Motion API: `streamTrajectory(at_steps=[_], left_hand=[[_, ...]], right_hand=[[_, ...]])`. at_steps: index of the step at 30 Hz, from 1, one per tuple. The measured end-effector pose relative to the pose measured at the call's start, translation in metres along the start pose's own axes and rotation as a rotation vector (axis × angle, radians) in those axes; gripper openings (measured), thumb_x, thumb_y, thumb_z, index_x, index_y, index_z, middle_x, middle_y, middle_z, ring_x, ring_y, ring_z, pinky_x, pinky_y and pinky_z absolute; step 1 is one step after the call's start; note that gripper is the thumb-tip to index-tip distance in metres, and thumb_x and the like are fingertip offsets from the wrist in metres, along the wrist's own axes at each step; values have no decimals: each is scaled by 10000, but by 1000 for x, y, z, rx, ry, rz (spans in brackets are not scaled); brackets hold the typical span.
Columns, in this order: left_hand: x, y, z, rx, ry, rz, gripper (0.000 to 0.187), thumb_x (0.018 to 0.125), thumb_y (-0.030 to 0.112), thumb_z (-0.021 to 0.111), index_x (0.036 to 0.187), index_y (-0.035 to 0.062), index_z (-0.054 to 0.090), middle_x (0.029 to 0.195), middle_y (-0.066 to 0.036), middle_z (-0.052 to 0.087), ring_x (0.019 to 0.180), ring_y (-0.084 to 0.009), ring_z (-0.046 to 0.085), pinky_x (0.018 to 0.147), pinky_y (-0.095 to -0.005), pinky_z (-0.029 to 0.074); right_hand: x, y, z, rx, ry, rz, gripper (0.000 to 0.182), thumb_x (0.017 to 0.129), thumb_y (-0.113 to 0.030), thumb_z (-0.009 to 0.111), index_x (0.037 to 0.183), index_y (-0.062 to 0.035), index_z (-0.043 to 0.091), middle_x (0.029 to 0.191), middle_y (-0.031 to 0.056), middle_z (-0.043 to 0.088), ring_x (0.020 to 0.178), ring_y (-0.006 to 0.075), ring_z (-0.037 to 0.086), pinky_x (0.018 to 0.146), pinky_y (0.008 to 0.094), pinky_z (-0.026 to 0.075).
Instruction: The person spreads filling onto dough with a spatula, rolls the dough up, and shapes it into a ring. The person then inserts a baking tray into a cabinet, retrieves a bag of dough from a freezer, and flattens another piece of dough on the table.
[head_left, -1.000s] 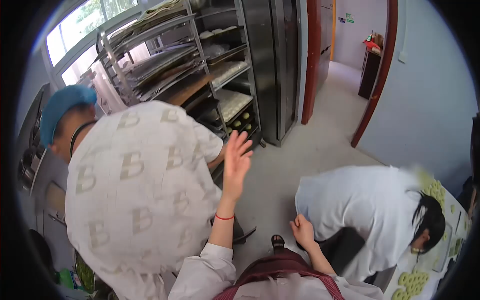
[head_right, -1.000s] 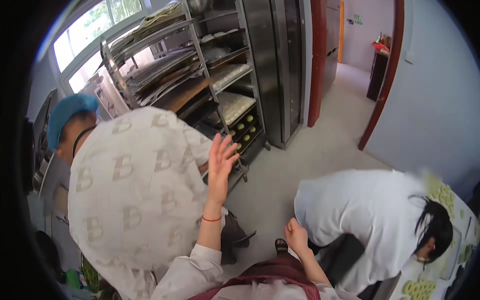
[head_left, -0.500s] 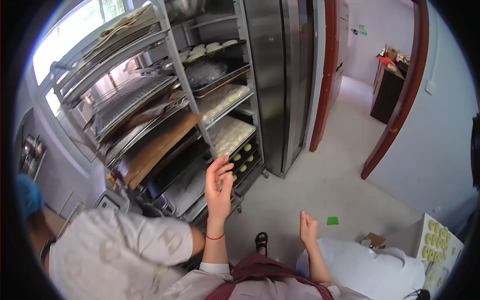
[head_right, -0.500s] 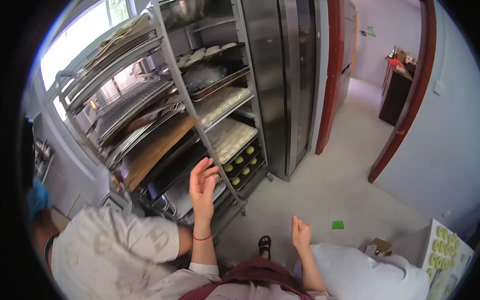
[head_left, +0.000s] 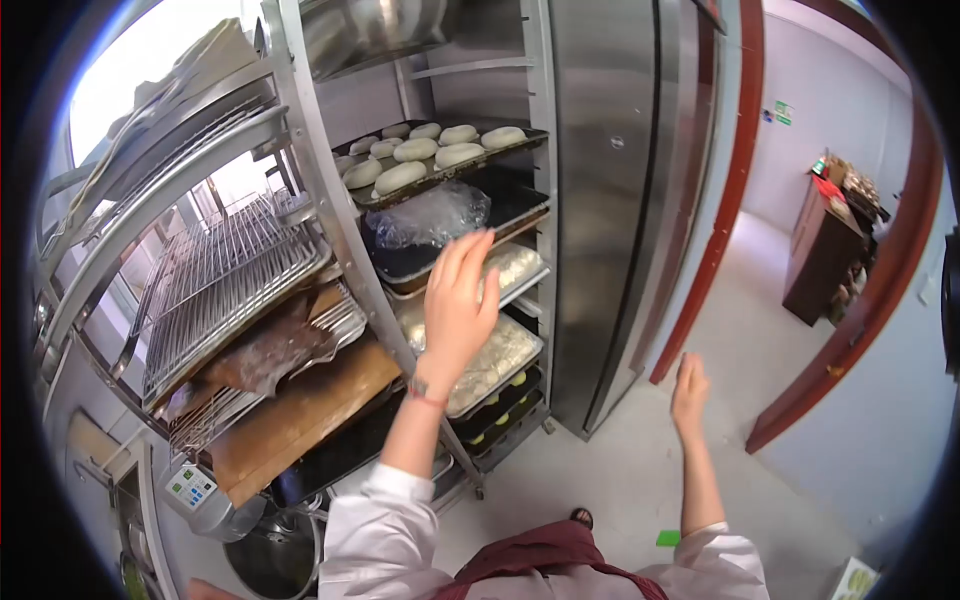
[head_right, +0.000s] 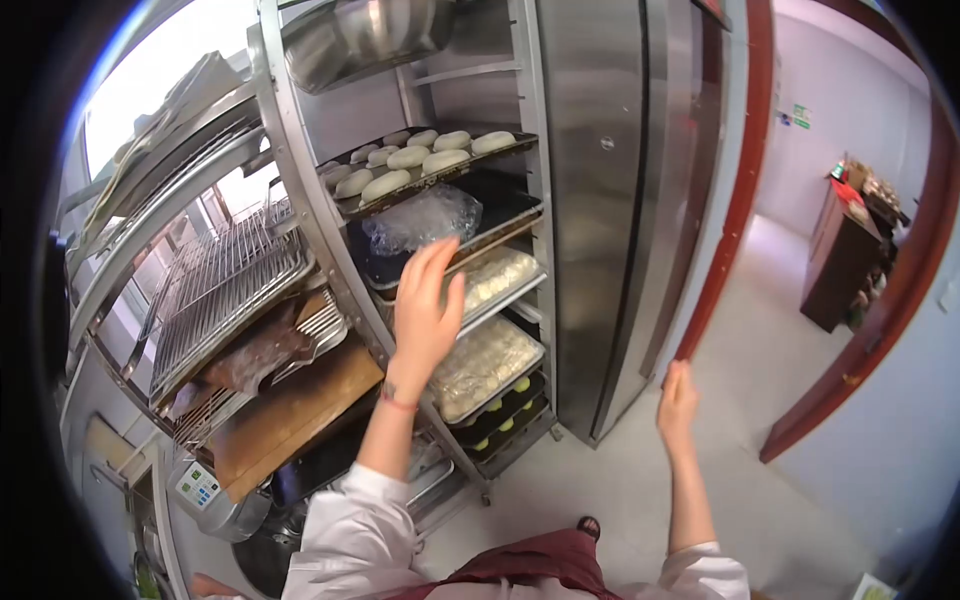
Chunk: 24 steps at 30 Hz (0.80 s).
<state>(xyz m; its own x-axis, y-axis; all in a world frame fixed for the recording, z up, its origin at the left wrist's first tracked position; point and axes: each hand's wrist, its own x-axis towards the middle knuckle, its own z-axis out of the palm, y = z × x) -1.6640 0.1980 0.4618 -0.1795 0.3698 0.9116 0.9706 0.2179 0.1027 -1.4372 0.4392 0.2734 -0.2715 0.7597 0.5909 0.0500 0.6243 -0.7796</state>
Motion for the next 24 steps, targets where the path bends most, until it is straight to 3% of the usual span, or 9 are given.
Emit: streamTrajectory(at_steps=[2, 4, 5, 8, 10, 12, 16, 17, 24], left_hand=[[47, -36, 40, 318, 5, 140, 478, 850, 121, 614, 1299, -5, 511, 1311, -158, 533, 1240, -318, 492, 1110, -432, 337], [84, -62, 59, 632, 4, 129, 558, 844, 196, 632, 1325, -33, 467, 1341, -170, 506, 1277, -304, 459, 1139, -434, 284], [90, -74, 67, 703, -20, 82, 557, 845, 219, 634, 1320, -27, 479, 1316, -167, 529, 1260, -291, 476, 1139, -426, 283], [98, -82, 76, 771, 14, 32, 380, 834, 203, 664, 1161, 27, 580, 1049, -110, 612, 1013, -278, 569, 947, -393, 419], [100, -82, 75, 789, 79, 19, 249, 828, 236, 690, 1004, 74, 620, 901, -68, 597, 875, -257, 562, 786, -378, 419], [104, -77, 80, 801, 166, 23, 184, 806, 246, 710, 832, 98, 603, 765, -47, 539, 764, -241, 535, 686, -374, 390], [103, -37, 86, 840, 163, -16, 170, 799, 236, 721, 810, 110, 608, 751, -36, 541, 741, -225, 533, 673, -353, 387], [99, -20, 86, 849, 170, -24, 166, 797, 236, 726, 812, 116, 612, 752, -30, 541, 736, -217, 533, 671, -349, 383], [82, 58, 82, 892, 166, -36, 179, 772, 240, 756, 899, 162, 657, 836, 33, 596, 765, -161, 544, 706, -317, 373]], right_hand=[[74, 17, 12, -18, -83, -107, 187, 1012, -173, 466, 966, -17, 557, 755, 132, 542, 695, 273, 554, 645, 372, 446], [132, 0, 21, -88, -43, -419, 128, 957, -118, 528, 1026, -18, 566, 909, 142, 589, 852, 312, 587, 756, 382, 462], [154, 5, 22, -184, -110, -458, 210, 894, -87, 584, 1094, -25, 576, 1127, 145, 602, 1060, 335, 570, 900, 401, 447], [209, -8, 27, -435, -176, -760, 390, 872, -126, 615, 1248, -38, 560, 1404, 106, 475, 1358, 305, 382, 1100, 452, 333], [239, -6, 28, -516, -282, -911, 404, 862, -151, 629, 1244, -32, 568, 1414, 97, 467, 1371, 319, 361, 1107, 473, 322], [265, 7, 33, -563, -223, -1111, 306, 839, -158, 650, 1118, -35, 627, 1332, 98, 529, 1339, 316, 406, 1091, 466, 347], [295, 18, 44, -489, -142, -1427, 208, 766, -168, 704, 911, -25, 658, 1071, 68, 636, 1190, 281, 543, 1024, 408, 423], [301, 5, 44, -384, -239, -1466, 119, 768, -134, 694, 758, -29, 639, 930, 95, 617, 1050, 271, 589, 969, 396, 445], [313, -11, 51, -352, -439, -1540, 207, 724, -82, 699, 597, -77, 535, 715, 41, 505, 740, 212, 509, 752, 338, 449]])
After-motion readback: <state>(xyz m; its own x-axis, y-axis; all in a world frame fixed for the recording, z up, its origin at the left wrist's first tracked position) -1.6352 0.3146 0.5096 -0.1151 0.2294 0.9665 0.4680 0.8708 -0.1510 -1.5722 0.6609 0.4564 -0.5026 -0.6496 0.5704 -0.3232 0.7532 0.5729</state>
